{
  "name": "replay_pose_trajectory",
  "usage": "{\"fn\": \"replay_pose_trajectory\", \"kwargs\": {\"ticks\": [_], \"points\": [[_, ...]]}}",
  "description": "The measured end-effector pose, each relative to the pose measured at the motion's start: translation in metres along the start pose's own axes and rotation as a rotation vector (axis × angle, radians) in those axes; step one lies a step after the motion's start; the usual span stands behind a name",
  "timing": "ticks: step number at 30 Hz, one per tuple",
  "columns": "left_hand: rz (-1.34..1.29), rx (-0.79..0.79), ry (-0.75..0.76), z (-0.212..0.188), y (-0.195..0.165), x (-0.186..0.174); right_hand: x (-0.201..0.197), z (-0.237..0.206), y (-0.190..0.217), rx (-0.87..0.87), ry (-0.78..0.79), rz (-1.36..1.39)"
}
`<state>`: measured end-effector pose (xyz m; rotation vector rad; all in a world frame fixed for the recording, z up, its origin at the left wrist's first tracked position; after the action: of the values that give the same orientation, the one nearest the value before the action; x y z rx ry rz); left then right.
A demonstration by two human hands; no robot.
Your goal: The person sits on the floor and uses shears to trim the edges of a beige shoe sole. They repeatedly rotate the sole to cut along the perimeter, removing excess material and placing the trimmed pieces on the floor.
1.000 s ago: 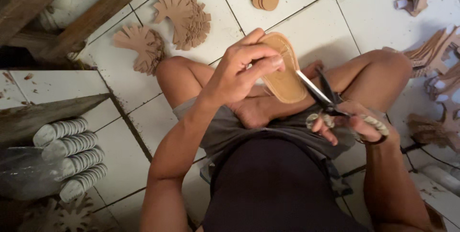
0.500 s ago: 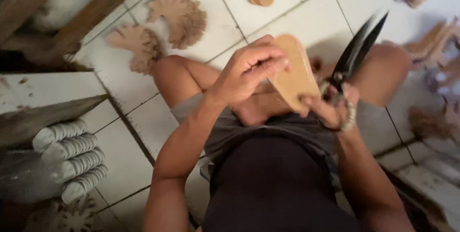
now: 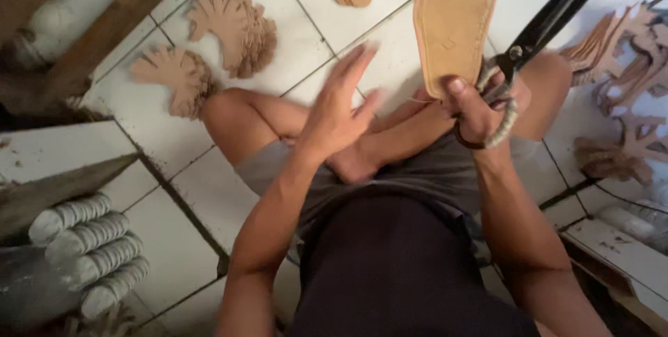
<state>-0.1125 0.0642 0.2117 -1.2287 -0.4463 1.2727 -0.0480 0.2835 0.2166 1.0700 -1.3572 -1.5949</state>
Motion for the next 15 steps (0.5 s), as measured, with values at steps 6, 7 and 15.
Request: {"fn": "replay_pose_trajectory", "kwargs": {"ticks": [6, 7, 15], "points": [[-0.779, -0.422, 0.033, 0.018, 0.003, 0.031, 0.016, 0.002, -0.017, -0.035, 0.13, -0.091], [-0.676, -0.137, -0.005, 0.027, -0.016, 0.012, 0.014, 0.001, -0.016, -0.055, 0.096, -0.091], [0.082, 0.318, -0.245, 0.005, -0.068, -0.013, 0.021, -0.012, 0.001, 0.083, 0.156, -0.209]]}}
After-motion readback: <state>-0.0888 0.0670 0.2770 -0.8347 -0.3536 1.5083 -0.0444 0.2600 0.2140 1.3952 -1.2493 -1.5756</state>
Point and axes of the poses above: each hand's wrist, its own z-axis towards the middle knuckle, its own x-axis out of the palm, y = z × x, the point moved 9 cm from there along z, towards the middle knuckle, and after that the axes turned 9 degrees about -z, right-handed, at the moved point
